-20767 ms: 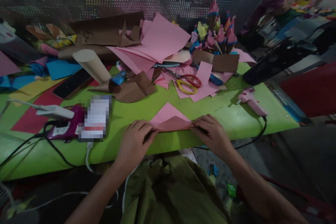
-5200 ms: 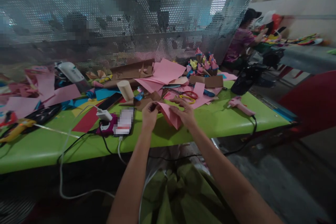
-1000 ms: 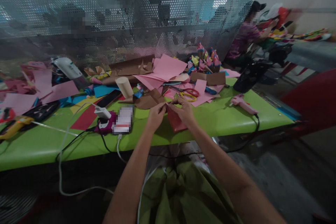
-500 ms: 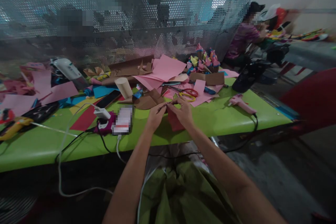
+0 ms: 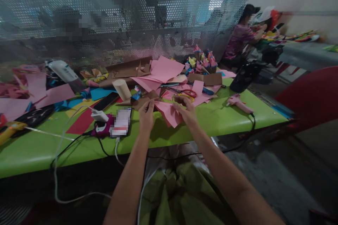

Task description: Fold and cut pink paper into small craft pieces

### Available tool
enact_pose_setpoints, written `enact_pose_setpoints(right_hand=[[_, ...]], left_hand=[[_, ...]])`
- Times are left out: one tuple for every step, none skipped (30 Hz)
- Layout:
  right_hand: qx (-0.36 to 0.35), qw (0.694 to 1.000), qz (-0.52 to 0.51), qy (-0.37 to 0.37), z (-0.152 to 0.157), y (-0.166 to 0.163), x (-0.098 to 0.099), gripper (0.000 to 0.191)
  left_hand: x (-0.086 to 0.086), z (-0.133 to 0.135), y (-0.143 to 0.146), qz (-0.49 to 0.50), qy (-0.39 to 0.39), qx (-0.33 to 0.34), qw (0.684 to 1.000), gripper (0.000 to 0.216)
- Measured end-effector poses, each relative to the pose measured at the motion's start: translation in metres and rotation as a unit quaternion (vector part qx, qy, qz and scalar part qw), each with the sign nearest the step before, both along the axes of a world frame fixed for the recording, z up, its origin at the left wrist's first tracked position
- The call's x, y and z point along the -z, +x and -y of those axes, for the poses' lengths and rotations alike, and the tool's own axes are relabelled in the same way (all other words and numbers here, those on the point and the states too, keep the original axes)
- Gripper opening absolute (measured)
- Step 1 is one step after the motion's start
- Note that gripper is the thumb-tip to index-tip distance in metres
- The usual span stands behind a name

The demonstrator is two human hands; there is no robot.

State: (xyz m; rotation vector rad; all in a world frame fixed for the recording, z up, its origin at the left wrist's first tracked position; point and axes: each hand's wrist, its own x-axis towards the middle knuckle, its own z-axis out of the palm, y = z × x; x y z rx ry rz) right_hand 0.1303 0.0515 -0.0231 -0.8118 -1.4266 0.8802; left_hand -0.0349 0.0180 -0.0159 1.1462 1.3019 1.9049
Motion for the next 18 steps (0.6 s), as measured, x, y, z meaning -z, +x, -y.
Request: enact_pose_setpoints(right_hand=[[-0.022, 0.999, -0.026, -0.032, -0.0015, 0.0006, 0.0016, 0.034], [-0.042, 0.996, -0.045, -0.062, -0.0027, 0.0005, 0.0028, 0.035], [-0.056, 0.993, -0.058, -0.089, -0.0034, -0.0003, 0.0035, 0.035], [-0.066, 0.989, -0.067, -0.112, -0.0037, -0.0014, 0.0036, 0.035], [-0.071, 0.986, -0.073, -0.13, -0.0037, -0.0028, 0.0033, 0.035], [-0.074, 0.984, -0.08, -0.144, -0.0036, -0.004, 0.0028, 0.034], [-0.074, 0.982, -0.088, -0.151, -0.0034, -0.0051, 0.0021, 0.034], [-0.072, 0.981, -0.097, -0.152, -0.0035, -0.0059, 0.0017, 0.034], [-0.068, 0.981, -0.107, -0.149, -0.0037, -0.0064, 0.0015, 0.034], [-0.065, 0.981, -0.115, -0.145, -0.0042, -0.0067, 0.0017, 0.034], [-0.061, 0.981, -0.119, -0.141, -0.0049, -0.0067, 0.0022, 0.033], [-0.057, 0.982, -0.121, -0.136, -0.0057, -0.0066, 0.0031, 0.033], [-0.053, 0.983, -0.121, -0.131, -0.0067, -0.0062, 0.0041, 0.032], [-0.048, 0.984, -0.121, -0.125, -0.0076, -0.0055, 0.0051, 0.031], [-0.044, 0.985, -0.118, -0.117, -0.0085, -0.0044, 0.0058, 0.03], [-0.039, 0.987, -0.113, -0.107, -0.0094, -0.0029, 0.0062, 0.028], [-0.032, 0.99, -0.104, -0.094, -0.0101, -0.001, 0.0059, 0.025], [-0.026, 0.993, -0.089, -0.079, -0.0107, 0.0014, 0.0049, 0.023]], left_hand=[[0.0, -0.0001, -0.0001, 0.011, 0.012, -0.008, 1.0, 0.03], [0.0002, -0.0003, -0.0001, 0.023, 0.02, -0.01, 0.999, 0.03], [0.0005, -0.0006, 0.0, 0.038, 0.026, -0.005, 0.999, 0.031], [0.0008, -0.001, 0.0001, 0.055, 0.027, 0.006, 0.998, 0.032], [0.0011, -0.0015, 0.0002, 0.073, 0.026, 0.02, 0.997, 0.033], [0.0013, -0.002, 0.0003, 0.091, 0.025, 0.035, 0.995, 0.034], [0.0016, -0.0024, 0.0003, 0.107, 0.024, 0.05, 0.993, 0.035], [0.0017, -0.0029, 0.0003, 0.119, 0.024, 0.064, 0.991, 0.036], [0.0019, -0.0033, 0.0003, 0.129, 0.024, 0.073, 0.989, 0.036], [0.0021, -0.0038, 0.0002, 0.135, 0.022, 0.078, 0.988, 0.036], [0.0023, -0.0042, 0.0001, 0.138, 0.016, 0.079, 0.987, 0.036], [0.0026, -0.0046, -0.0002, 0.138, 0.009, 0.077, 0.987, 0.036], [0.0029, -0.0049, -0.0007, 0.135, 0.002, 0.071, 0.988, 0.035], [0.0032, -0.005, -0.0014, 0.13, -0.004, 0.063, 0.989, 0.032], [0.0034, -0.0049, -0.0023, 0.122, -0.009, 0.059, 0.991, 0.03], [0.0034, -0.0046, -0.0034, 0.109, -0.015, 0.057, 0.992, 0.027], [0.0031, -0.0038, -0.0047, 0.092, -0.02, 0.059, 0.994, 0.025], [0.0023, -0.0027, -0.006, 0.073, -0.027, 0.066, 0.995, 0.025]])
